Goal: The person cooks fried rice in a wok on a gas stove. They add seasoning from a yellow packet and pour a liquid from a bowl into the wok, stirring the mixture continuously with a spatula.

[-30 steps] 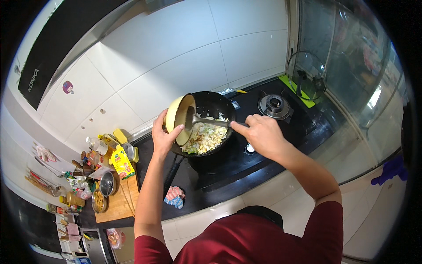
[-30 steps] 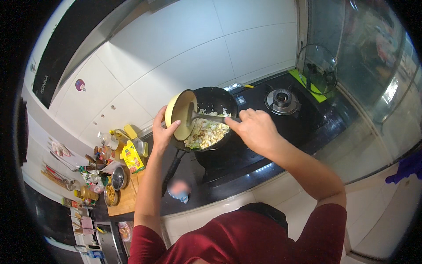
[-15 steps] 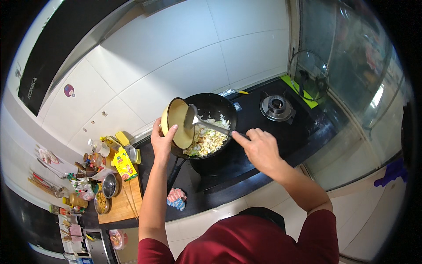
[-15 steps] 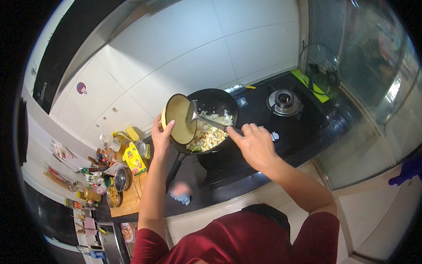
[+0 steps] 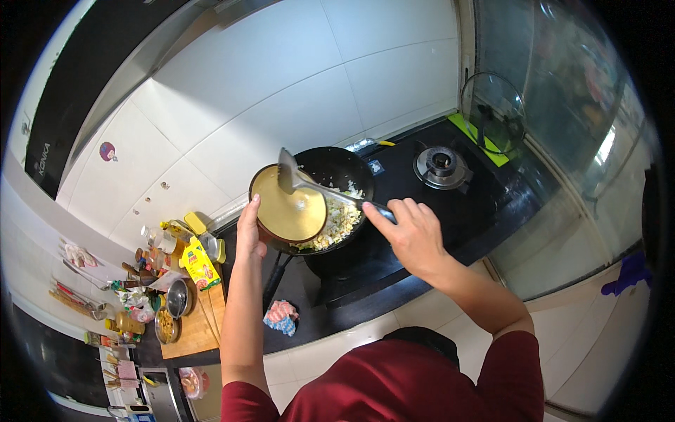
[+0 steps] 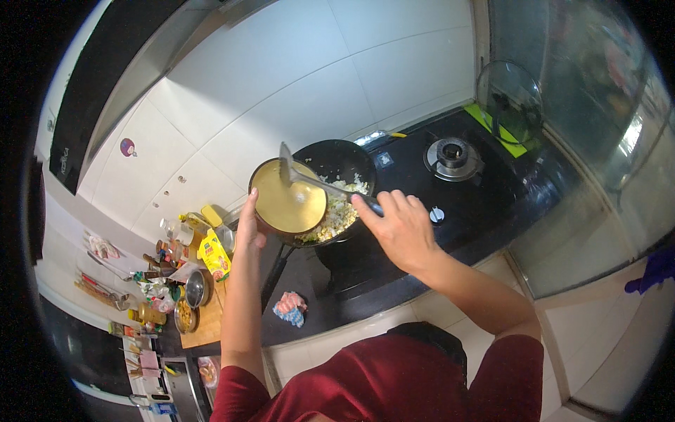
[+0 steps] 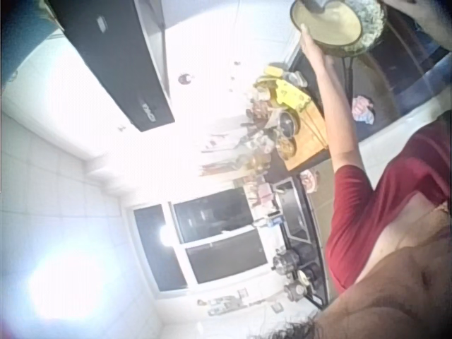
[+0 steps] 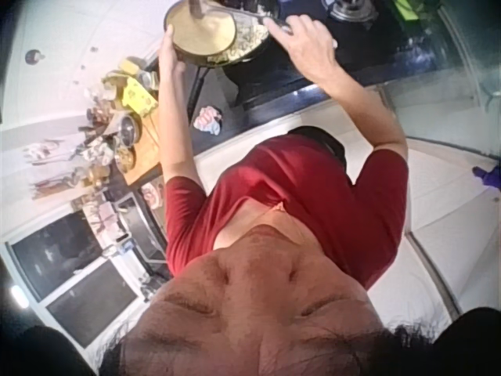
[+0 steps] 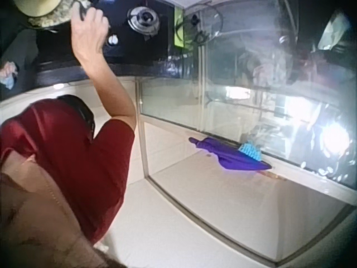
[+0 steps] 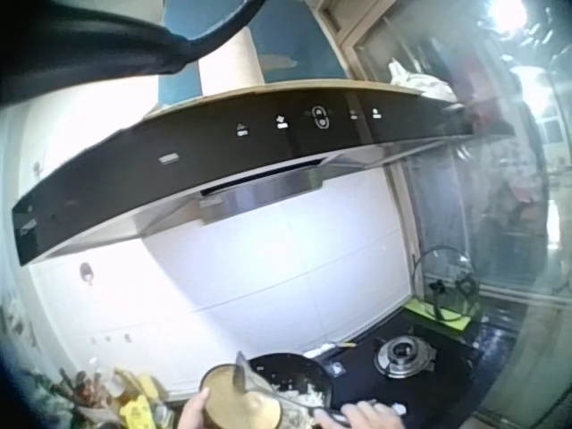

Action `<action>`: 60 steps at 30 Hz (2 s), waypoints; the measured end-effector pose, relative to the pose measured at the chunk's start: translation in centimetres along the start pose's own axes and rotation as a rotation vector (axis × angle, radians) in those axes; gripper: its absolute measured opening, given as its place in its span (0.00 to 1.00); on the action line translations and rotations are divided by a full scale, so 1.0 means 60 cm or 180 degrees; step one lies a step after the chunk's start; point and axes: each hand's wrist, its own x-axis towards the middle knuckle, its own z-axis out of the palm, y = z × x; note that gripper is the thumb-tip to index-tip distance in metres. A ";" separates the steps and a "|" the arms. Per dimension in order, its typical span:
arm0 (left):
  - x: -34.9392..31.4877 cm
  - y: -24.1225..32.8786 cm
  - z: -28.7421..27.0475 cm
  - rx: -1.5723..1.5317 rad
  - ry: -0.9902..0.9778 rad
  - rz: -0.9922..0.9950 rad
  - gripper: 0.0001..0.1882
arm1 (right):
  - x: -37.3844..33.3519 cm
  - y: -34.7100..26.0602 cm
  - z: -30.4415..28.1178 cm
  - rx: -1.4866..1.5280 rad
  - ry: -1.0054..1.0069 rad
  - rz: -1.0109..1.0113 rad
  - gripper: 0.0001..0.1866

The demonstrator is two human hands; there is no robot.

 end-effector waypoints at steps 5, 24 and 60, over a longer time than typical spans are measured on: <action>-0.009 0.007 0.010 -0.0340 0.0352 -0.0387 0.34 | -0.020 0.015 0.022 -0.0151 -0.0083 0.0086 0.21; -0.034 0.010 -0.023 -0.0824 -0.0368 -0.0486 0.41 | 0.010 0.048 -0.003 -0.0093 -0.0037 -0.0440 0.22; -0.032 0.011 -0.004 -0.0584 -0.0274 -0.0514 0.40 | -0.023 -0.035 0.040 0.0594 -0.0010 0.0133 0.24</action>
